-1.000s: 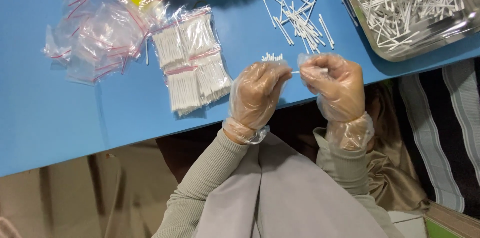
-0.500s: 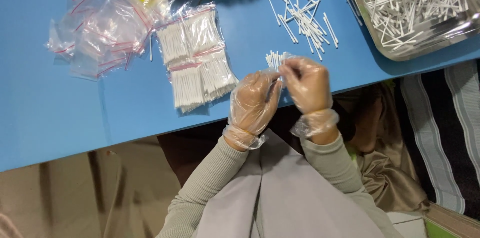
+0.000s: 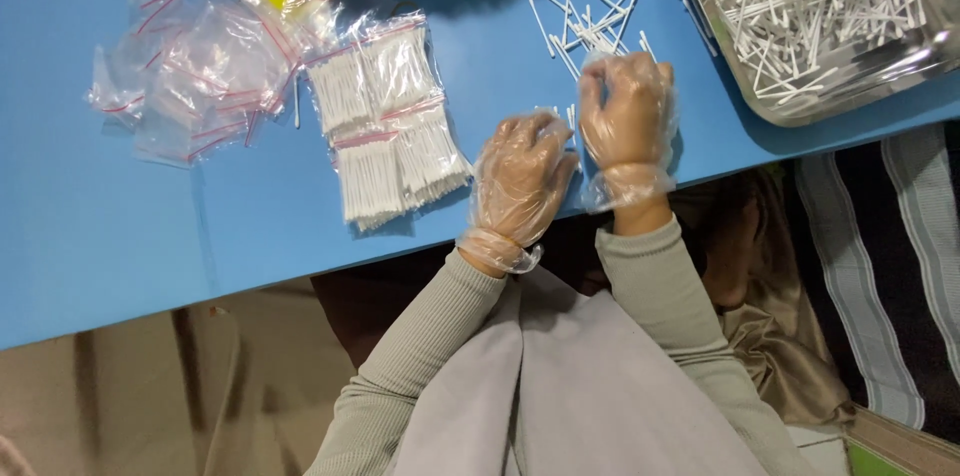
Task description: Sorting and placing cotton swabs into small plastic bags at a workspace.
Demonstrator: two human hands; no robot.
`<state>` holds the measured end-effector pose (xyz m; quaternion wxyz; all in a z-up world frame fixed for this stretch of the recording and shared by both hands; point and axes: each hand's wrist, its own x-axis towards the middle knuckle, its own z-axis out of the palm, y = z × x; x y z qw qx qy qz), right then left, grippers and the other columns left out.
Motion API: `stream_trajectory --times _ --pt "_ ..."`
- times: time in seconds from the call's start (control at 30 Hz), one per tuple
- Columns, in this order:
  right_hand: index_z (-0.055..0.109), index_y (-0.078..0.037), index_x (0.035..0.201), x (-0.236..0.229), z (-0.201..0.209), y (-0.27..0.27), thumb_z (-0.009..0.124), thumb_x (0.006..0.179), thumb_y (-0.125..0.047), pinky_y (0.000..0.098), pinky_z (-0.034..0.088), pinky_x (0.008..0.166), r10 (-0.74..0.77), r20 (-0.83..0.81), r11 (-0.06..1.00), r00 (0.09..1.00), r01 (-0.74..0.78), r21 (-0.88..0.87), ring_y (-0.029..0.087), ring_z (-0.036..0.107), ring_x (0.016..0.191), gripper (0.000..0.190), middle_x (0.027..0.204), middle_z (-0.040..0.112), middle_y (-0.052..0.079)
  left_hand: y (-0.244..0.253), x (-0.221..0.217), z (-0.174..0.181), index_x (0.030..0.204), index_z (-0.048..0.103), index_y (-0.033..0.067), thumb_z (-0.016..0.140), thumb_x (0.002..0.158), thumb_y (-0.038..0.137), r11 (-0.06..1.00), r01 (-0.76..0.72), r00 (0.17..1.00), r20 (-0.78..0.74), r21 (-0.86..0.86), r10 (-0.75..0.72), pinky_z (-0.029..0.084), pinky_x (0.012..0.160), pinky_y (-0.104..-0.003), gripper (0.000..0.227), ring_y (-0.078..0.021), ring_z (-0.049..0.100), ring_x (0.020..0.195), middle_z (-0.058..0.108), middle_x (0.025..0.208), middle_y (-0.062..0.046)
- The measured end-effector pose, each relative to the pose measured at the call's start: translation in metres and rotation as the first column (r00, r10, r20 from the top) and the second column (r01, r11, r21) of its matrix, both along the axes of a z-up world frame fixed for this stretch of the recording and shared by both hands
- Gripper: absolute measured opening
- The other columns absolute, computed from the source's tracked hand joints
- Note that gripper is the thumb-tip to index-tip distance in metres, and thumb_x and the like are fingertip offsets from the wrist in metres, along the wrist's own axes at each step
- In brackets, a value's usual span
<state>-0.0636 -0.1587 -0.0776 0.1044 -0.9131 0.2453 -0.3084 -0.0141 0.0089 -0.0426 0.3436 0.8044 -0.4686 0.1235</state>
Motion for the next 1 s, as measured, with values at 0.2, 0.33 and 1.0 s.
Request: stream_trajectory --times 0.2,0.33,1.0 --pt "0.076 -0.016 0.093 0.025 0.011 0.002 0.083 0.088 -0.029 0.0465 0.052 0.086 -0.121 -0.311 0.992 0.943 0.125 -0.009 0.034 0.06 0.106 0.015 0.101 0.064 0.008 -0.002 -0.001 -0.015 0.127 0.066 0.0215 0.073 0.091 0.038 0.993 0.018 0.999 -0.032 0.115 -0.015 0.051 0.099 -0.053 0.04 -0.0386 0.055 0.13 0.06 0.135 -0.01" --pt "0.078 -0.018 0.097 0.039 0.022 0.009 0.074 0.096 -0.03 0.0465 0.052 0.091 -0.197 -0.525 0.975 0.828 0.222 -0.016 0.031 0.058 0.113 0.012 0.108 0.066 0.008 0.0 0.0 -0.017 0.125 0.064 0.0174 0.068 0.094 0.035 0.996 0.017 0.999 -0.036 0.091 -0.014 0.05 0.1 -0.052 0.036 -0.0386 0.053 0.131 0.059 0.135 -0.011" --pt "0.069 0.006 0.099 -0.055 0.072 0.038 0.072 0.098 0.008 0.0315 0.055 0.074 0.141 0.452 0.479 0.881 -0.46 0.748 0.017 0.067 0.094 0.005 0.091 0.07 0.018 0.0 -0.005 0.026 0.152 0.051 0.0203 0.071 0.102 0.012 0.923 0.037 0.989 -0.121 -0.383 -0.09 0.054 0.112 -0.044 0.054 -0.0313 0.058 0.138 0.059 0.142 -0.009"
